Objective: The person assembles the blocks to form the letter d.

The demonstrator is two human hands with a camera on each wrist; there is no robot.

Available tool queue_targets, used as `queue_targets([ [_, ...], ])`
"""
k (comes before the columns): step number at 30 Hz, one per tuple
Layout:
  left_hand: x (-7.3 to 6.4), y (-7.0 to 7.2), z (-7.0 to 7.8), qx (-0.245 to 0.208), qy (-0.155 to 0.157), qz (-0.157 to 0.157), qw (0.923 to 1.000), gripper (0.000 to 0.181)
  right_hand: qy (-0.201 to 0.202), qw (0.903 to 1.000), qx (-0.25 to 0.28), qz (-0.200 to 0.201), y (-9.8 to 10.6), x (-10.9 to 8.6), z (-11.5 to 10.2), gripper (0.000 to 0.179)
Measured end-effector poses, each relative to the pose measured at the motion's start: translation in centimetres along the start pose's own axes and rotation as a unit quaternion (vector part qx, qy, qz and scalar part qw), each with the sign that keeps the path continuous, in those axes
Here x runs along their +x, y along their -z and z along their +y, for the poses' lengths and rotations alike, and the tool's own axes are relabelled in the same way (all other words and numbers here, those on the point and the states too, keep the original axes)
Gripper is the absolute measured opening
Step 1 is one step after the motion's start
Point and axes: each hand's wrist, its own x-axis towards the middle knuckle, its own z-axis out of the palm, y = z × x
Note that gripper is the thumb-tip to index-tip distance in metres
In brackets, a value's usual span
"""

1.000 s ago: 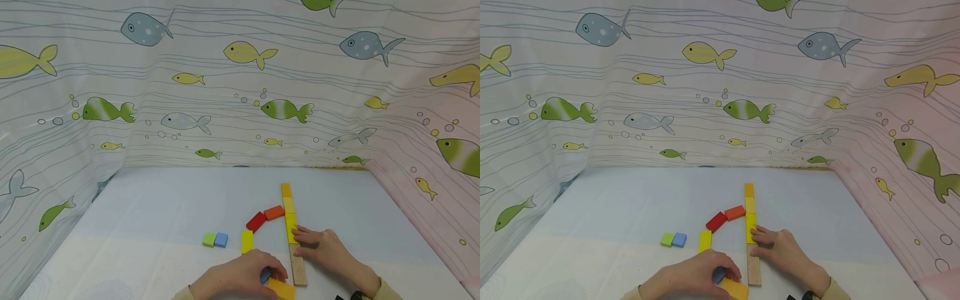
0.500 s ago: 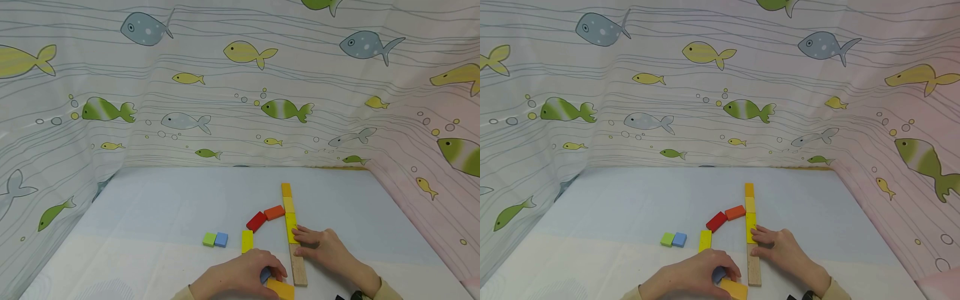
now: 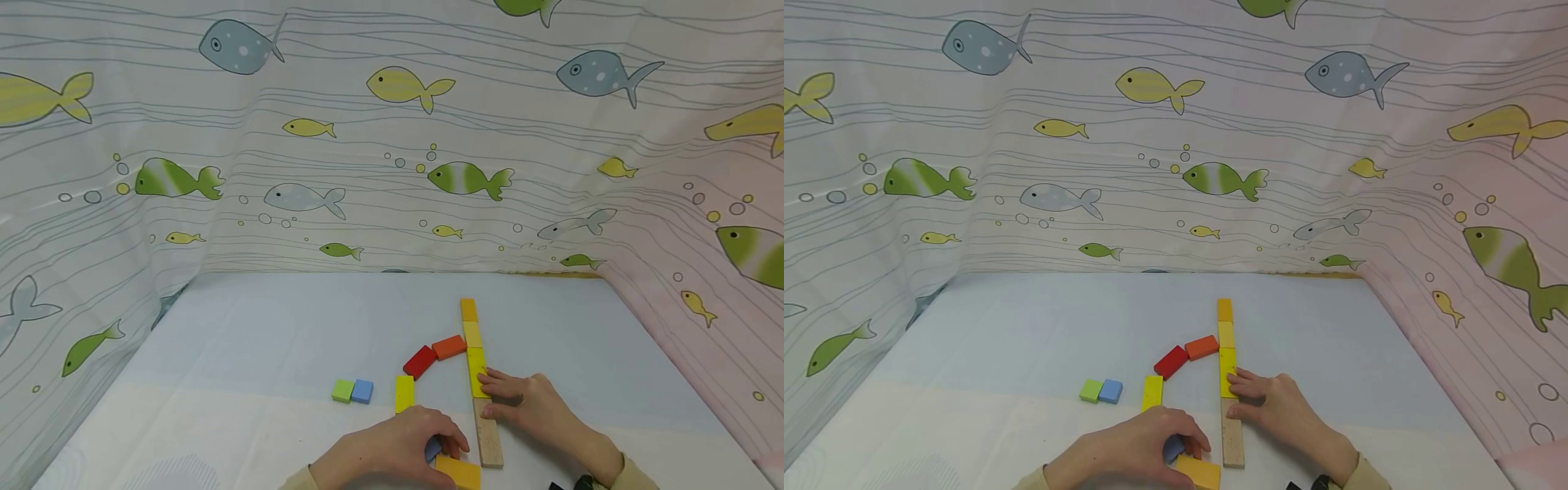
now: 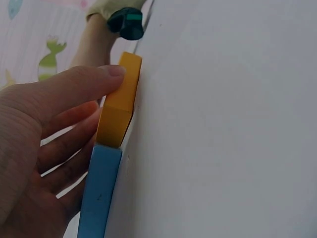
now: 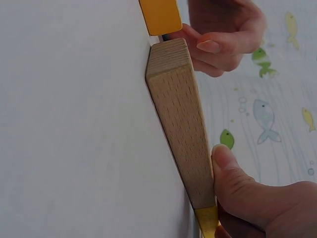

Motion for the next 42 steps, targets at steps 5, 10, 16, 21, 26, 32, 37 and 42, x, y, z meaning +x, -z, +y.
queue_targets([
  [5, 0.0, 0.0, 0.0, -0.003, 0.000, -0.001, 1.0000, 0.037, 0.000, 1.0000, 0.004, -0.002, 0.0, 0.0, 0.0, 0.051],
  [10, -0.1, 0.1, -0.2, -0.018, 0.001, -0.003, 0.9998, 0.037, -0.004, 1.0000, 0.006, -0.004, 0.1, 0.0, -0.1, 0.051],
  [16, 0.0, 0.0, -0.6, -0.033, -0.011, -0.002, 0.9994, 0.036, -0.009, 0.9999, 0.006, -0.007, 0.1, 0.0, -0.1, 0.051],
  [21, -0.1, 0.1, -0.7, -0.043, -0.015, 0.001, 0.9990, 0.037, -0.013, 0.9998, 0.013, -0.011, 0.1, 0.0, -0.2, 0.052],
  [26, -0.6, 0.8, -0.7, -0.080, -0.004, 0.031, 0.9963, 0.037, -0.016, 0.9997, 0.015, -0.011, 0.1, -0.1, -0.2, 0.053],
  [32, -2.6, 2.1, -1.4, -0.098, 0.008, 0.111, 0.9889, 0.033, -0.014, 0.9996, 0.022, -0.011, -0.1, -0.1, -0.2, 0.053],
  [37, -4.8, 3.3, -2.0, -0.115, 0.045, 0.164, 0.9787, 0.031, -0.019, 0.9996, 0.017, -0.008, -0.1, -0.1, -0.1, 0.051],
  [42, -7.2, 5.0, -3.6, -0.072, 0.097, 0.206, 0.9711, 0.033, -0.020, 0.9997, 0.015, -0.007, 0.0, -0.1, 0.1, 0.051],
])
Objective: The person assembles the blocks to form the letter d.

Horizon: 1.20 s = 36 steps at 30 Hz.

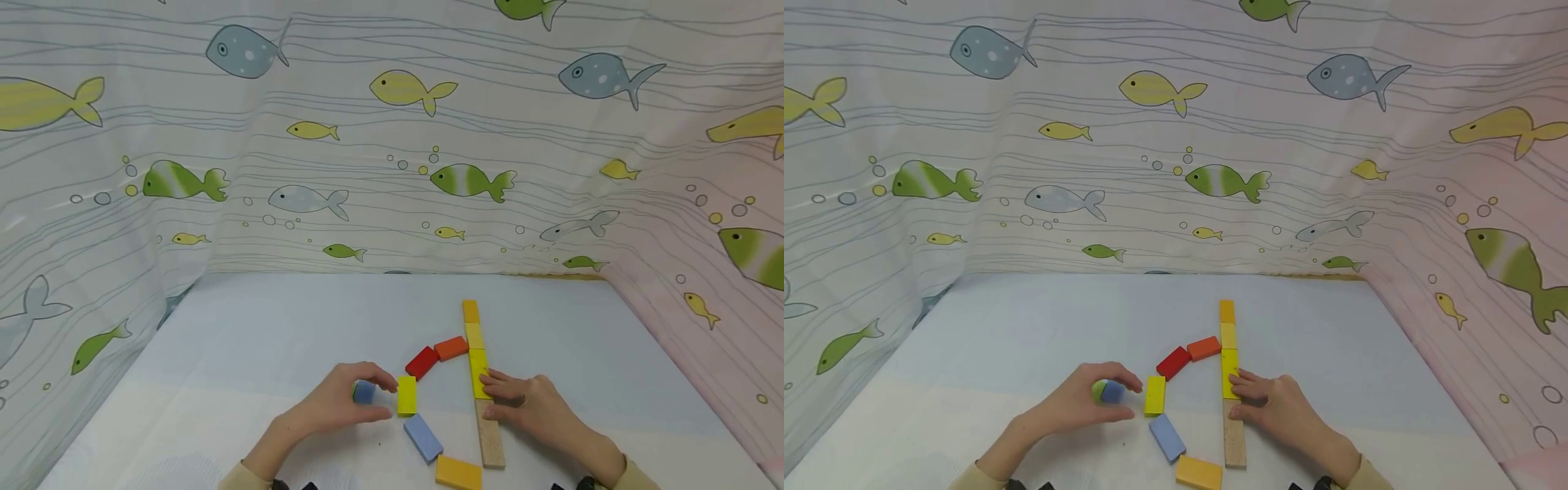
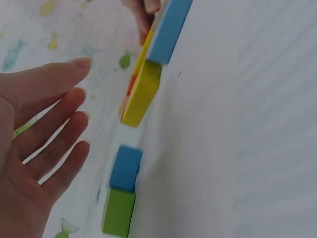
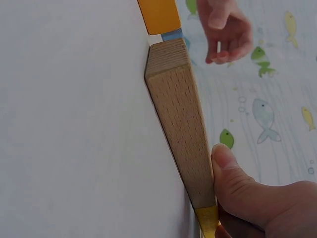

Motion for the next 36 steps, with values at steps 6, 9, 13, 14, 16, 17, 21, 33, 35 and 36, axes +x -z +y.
queue_targets([
  [6, -1.5, 3.2, -2.9, 0.022, 0.040, 0.024, 0.9987, 0.038, 0.010, 0.9999, 0.008, -0.005, -0.1, -0.1, -0.1, 0.051],
  [9, -2.1, 4.0, -4.0, 0.030, 0.049, 0.020, 0.9982, 0.039, 0.003, 0.9999, 0.006, -0.008, -0.1, -0.1, -0.2, 0.053],
  [13, -2.3, 4.5, -4.7, 0.034, 0.051, 0.013, 0.9980, 0.039, -0.006, 0.9999, 0.003, -0.009, 0.0, -0.1, -0.1, 0.053],
  [14, -2.3, 4.6, -4.8, 0.033, 0.050, 0.012, 0.9981, 0.040, -0.007, 0.9999, 0.003, -0.010, 0.1, -0.1, -0.1, 0.053],
  [16, -2.3, 4.7, -4.9, 0.032, 0.047, 0.011, 0.9983, 0.041, -0.007, 0.9999, 0.004, -0.012, 0.0, -0.1, 0.0, 0.053],
  [17, -2.3, 4.7, -4.9, 0.032, 0.044, 0.010, 0.9985, 0.041, -0.007, 0.9999, 0.003, -0.012, 0.0, -0.1, 0.0, 0.053],
  [21, -2.2, 4.8, -5.0, 0.029, 0.036, 0.006, 0.9989, 0.041, -0.009, 0.9999, 0.000, -0.011, 0.0, -0.1, 0.0, 0.054],
  [33, -1.9, 4.4, -5.5, 0.020, 0.048, -0.001, 0.9986, 0.037, -0.006, 1.0000, 0.000, -0.006, 0.1, 0.0, 0.1, 0.052],
  [35, -1.9, 4.3, -5.4, 0.022, 0.051, -0.001, 0.9985, 0.038, -0.005, 1.0000, -0.001, -0.006, 0.1, 0.0, 0.1, 0.052],
  [36, -1.8, 4.3, -5.4, 0.024, 0.051, -0.001, 0.9984, 0.038, -0.005, 1.0000, -0.002, -0.006, 0.1, 0.0, 0.1, 0.052],
])
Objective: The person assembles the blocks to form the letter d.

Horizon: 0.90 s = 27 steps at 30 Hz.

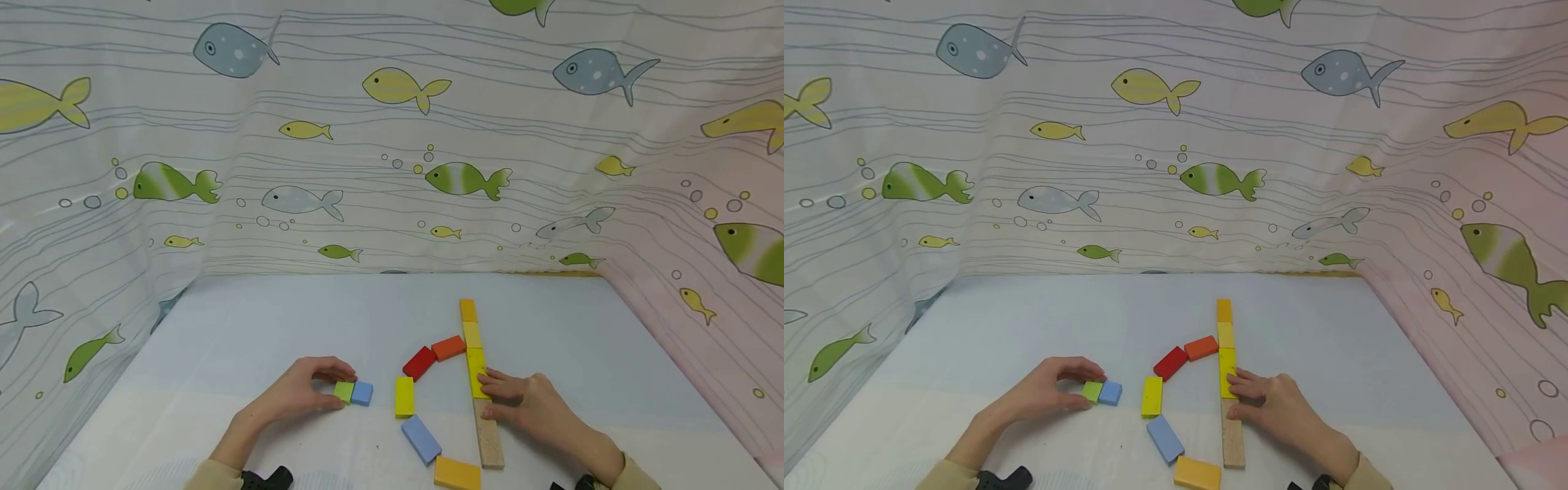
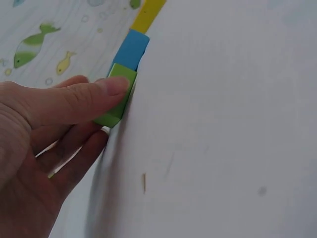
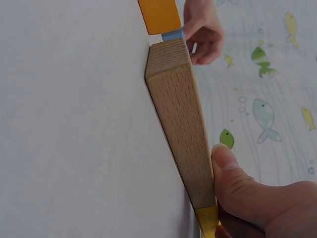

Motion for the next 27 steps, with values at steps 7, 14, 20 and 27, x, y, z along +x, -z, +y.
queue_targets([
  [7, 0.05, -0.05, -0.01, 0.015, -0.005, 0.006, 0.9999, 0.039, -0.003, 1.0000, 0.003, -0.004, -0.05, -0.06, -0.02, 0.053],
  [14, 0.07, -0.08, -0.01, 0.010, 0.001, 0.007, 0.9999, 0.040, -0.012, 0.9999, 0.002, -0.006, -0.01, -0.07, -0.25, 0.054],
  [20, 0.17, -0.14, 0.08, 0.015, 0.014, 0.013, 0.9997, 0.041, -0.009, 0.9999, 0.002, -0.004, 0.15, -0.08, -0.49, 0.052],
  [27, 0.20, -0.14, 0.36, 0.017, 0.013, 0.030, 0.9993, 0.047, -0.013, 0.9999, 0.000, -0.010, 0.27, -0.11, -0.45, 0.054],
])
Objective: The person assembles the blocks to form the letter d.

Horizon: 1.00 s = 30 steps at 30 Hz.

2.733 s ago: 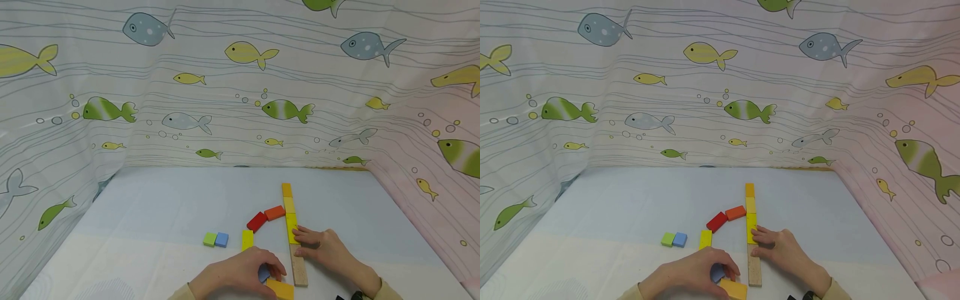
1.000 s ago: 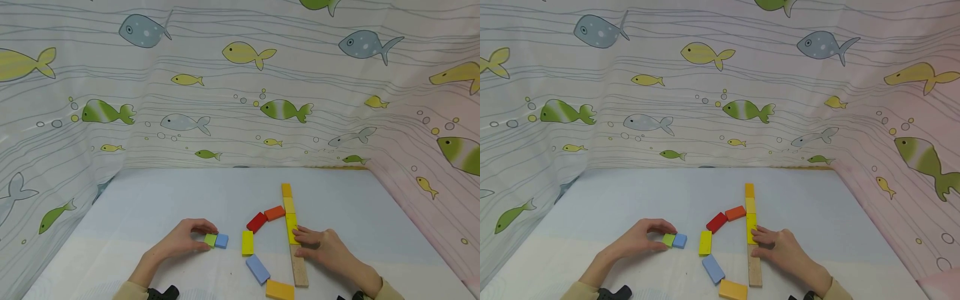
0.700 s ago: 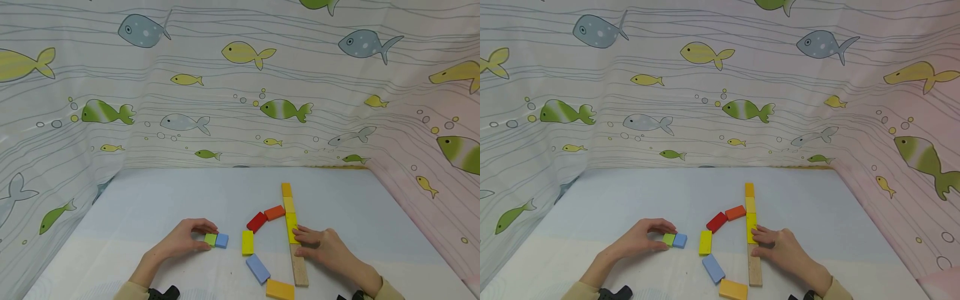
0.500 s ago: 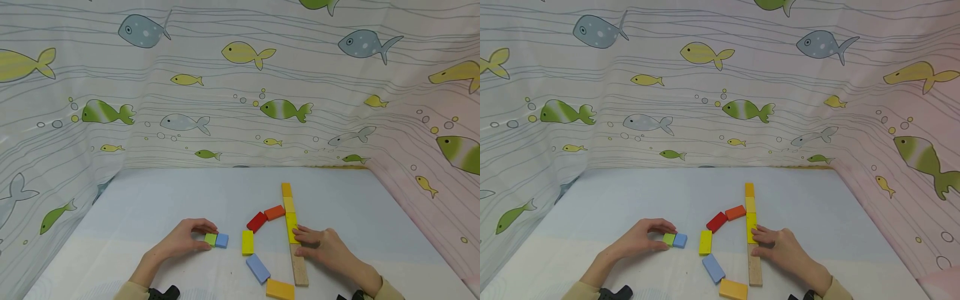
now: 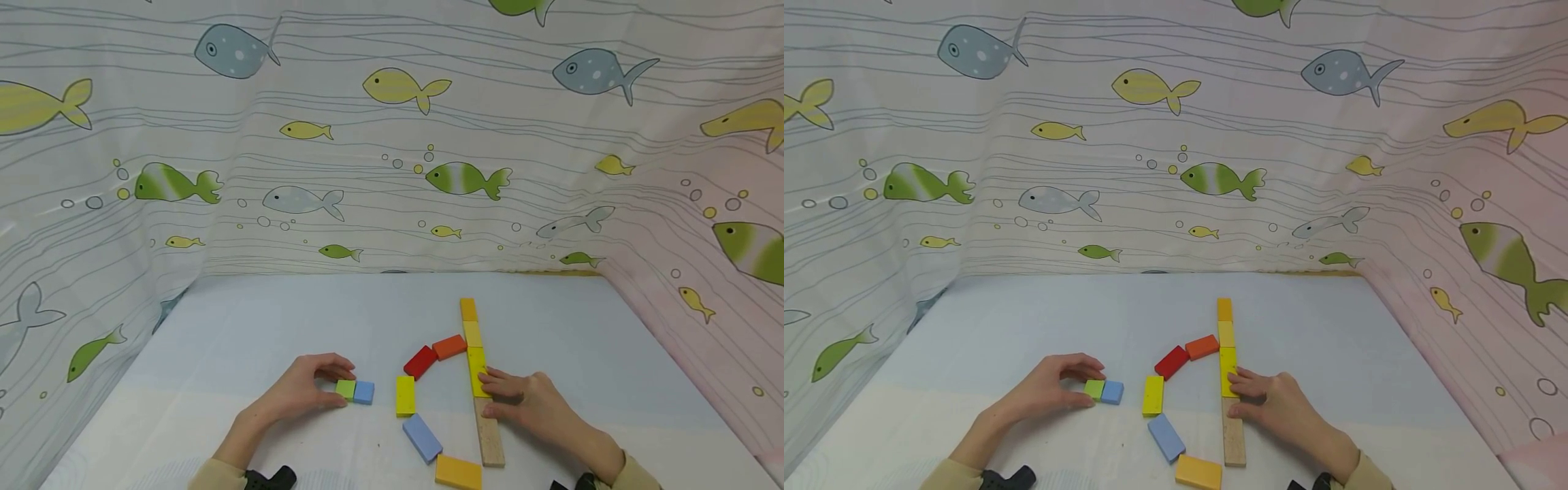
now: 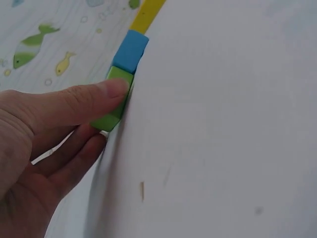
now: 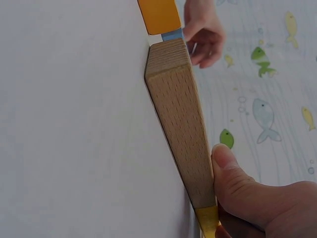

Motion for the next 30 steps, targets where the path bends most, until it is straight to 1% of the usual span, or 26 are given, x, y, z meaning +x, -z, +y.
queue_targets([
  [7, -0.2, 0.3, 0.4, -0.012, 0.002, 0.028, 0.9995, 0.048, -0.002, 1.0000, -0.003, -0.004, 0.0, 0.0, 0.1, 0.054],
  [12, -0.1, 0.3, 1.1, -0.021, -0.017, 0.042, 0.9988, 0.047, -0.007, 0.9999, -0.006, -0.006, 0.0, 0.1, 0.2, 0.054],
  [15, -0.2, 0.2, 1.7, -0.032, -0.021, 0.046, 0.9982, 0.047, -0.007, 0.9999, -0.008, -0.004, -0.1, 0.1, 0.1, 0.054],
  [17, -0.2, 0.0, 2.2, -0.038, -0.017, 0.046, 0.9981, 0.046, -0.003, 1.0000, -0.008, -0.002, -0.1, 0.1, 0.1, 0.054],
  [20, -0.2, -0.5, 3.0, -0.037, -0.008, 0.037, 0.9986, 0.043, 0.000, 1.0000, -0.007, 0.002, -0.2, 0.0, 0.1, 0.054],
  [22, -0.2, -0.9, 3.6, -0.033, -0.009, 0.029, 0.9990, 0.041, 0.002, 1.0000, -0.006, 0.004, -0.2, 0.0, 0.0, 0.054],
  [27, 0.2, -2.2, 5.1, -0.028, -0.028, 0.015, 0.9991, 0.034, 0.009, 0.9999, -0.005, 0.005, -0.2, 0.0, 0.0, 0.054],
  [30, 0.6, -3.2, 5.9, -0.037, -0.046, 0.003, 0.9983, 0.033, 0.015, 0.9999, -0.003, 0.005, -0.1, 0.0, 0.0, 0.054],
])
